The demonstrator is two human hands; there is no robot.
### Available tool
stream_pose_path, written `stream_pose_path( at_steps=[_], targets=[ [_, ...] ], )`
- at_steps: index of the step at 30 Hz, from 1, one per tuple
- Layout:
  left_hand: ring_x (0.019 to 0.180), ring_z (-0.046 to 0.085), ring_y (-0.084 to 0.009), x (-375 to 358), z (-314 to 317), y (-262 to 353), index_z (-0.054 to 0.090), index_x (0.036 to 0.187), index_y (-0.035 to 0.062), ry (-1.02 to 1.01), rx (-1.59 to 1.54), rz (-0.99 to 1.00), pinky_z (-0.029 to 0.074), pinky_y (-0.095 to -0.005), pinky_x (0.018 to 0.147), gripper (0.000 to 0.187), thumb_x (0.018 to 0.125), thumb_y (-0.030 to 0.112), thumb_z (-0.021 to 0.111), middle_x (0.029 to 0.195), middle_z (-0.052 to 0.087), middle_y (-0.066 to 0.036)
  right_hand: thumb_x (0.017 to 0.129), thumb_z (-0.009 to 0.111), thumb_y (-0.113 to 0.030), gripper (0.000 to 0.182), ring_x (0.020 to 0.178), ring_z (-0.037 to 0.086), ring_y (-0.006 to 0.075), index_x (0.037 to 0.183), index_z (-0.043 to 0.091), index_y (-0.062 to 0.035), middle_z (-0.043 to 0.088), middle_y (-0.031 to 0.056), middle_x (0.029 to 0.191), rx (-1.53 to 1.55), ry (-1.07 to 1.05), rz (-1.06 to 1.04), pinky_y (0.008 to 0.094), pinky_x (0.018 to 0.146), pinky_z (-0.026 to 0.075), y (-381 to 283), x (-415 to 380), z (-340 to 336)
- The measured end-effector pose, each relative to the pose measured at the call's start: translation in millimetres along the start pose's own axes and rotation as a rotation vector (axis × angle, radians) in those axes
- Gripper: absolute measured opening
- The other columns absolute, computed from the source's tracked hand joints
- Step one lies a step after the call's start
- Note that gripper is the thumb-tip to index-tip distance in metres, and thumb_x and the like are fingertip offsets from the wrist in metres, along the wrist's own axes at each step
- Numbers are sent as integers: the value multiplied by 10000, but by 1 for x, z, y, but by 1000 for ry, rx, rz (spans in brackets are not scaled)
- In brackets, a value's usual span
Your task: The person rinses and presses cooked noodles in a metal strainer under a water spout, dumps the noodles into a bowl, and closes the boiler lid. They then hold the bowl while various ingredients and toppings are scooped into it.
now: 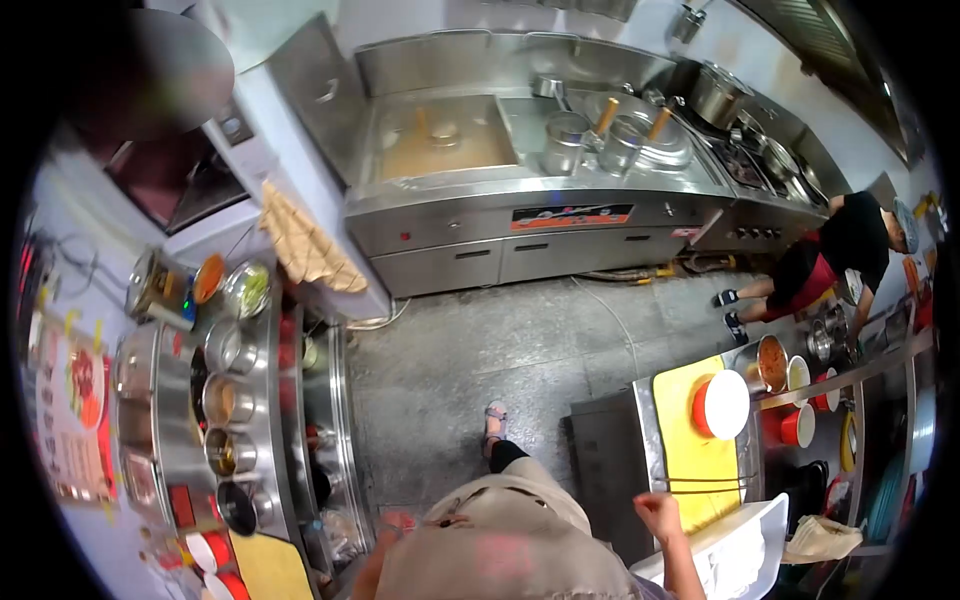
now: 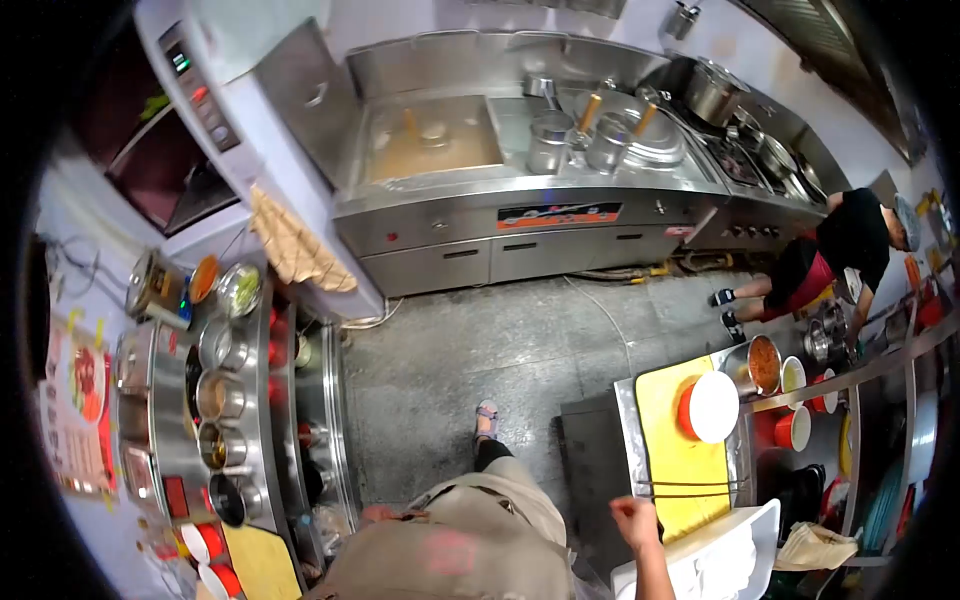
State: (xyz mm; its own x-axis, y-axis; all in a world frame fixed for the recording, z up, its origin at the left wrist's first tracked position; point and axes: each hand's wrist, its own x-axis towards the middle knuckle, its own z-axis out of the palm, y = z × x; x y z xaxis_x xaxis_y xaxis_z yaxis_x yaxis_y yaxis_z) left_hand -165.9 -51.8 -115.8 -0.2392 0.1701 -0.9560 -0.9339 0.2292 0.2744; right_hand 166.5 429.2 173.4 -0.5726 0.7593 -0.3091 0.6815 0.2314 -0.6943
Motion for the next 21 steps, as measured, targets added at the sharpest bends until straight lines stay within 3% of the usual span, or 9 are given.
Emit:
stream_pose_path(
  at_steps=[2,4,5,10,12,14,16,18,21],
  targets=[
    [630,597,-303,11,36,43,513,1066,-4,69,194,236,509,-410,530,287,856,188,480,754,606,-184,810,614,-115,133,547,509,53,775,641,10,589,27,635,187,-62,219,223,474,402,-66,53,-8],
    [508,567,-241,2,103,120,544,948,35,87,168,175,491,-369,451,170,850,167,500,661,590,-122,843,607,-177,220,495,424,64,720,603,5,503,-8,551,417,38,228,248,452,355,-108,107,-22],
    [495,564,-221,1,130,149,553,907,51,148,158,174,486,-359,440,138,845,168,514,642,588,-103,865,575,-224,283,484,418,65,690,587,-2,486,-8,534,271,107,170,250,447,346,-125,135,-35],
    [503,568,-136,15,283,293,564,904,70,-148,430,531,475,-278,432,154,836,206,591,661,615,-72,914,447,-397,491,448,377,61,605,534,-26,419,-22,476,236,362,47,241,437,316,-177,270,-104],
    [478,555,-121,-19,370,355,565,891,37,-255,489,653,414,-237,377,145,859,178,558,630,604,-76,907,485,-336,410,462,368,55,666,579,-17,435,-31,521,308,430,-59,235,434,310,-192,331,-131],
    [486,546,-100,-68,458,420,577,891,34,-393,587,790,393,-206,410,173,868,205,560,633,600,-62,873,556,-233,212,506,398,52,922,604,-33,499,-28,644,393,497,-244,224,446,330,-209,401,-151],
    [596,526,-63,-86,537,474,582,926,16,-613,567,1037,406,-194,505,136,881,136,538,721,582,-22,794,653,-157,477,592,470,66,1218,453,-71,549,16,882,613,438,-162,219,486,374,-233,464,-169],
    [687,495,-59,-106,614,524,571,992,-2,-519,658,1448,398,-184,571,166,837,59,572,916,564,-18,718,730,-160,741,659,531,110,1324,308,-105,501,70,1092,646,449,-74,241,519,413,-246,540,-187],
    [629,448,-121,-131,712,586,481,1174,16,-395,784,1661,416,-239,598,463,730,16,612,1034,496,-88,654,784,-195,904,758,590,172,1369,239,-104,371,150,1294,525,546,-124,265,515,422,-246,652,-207]
  ],
)
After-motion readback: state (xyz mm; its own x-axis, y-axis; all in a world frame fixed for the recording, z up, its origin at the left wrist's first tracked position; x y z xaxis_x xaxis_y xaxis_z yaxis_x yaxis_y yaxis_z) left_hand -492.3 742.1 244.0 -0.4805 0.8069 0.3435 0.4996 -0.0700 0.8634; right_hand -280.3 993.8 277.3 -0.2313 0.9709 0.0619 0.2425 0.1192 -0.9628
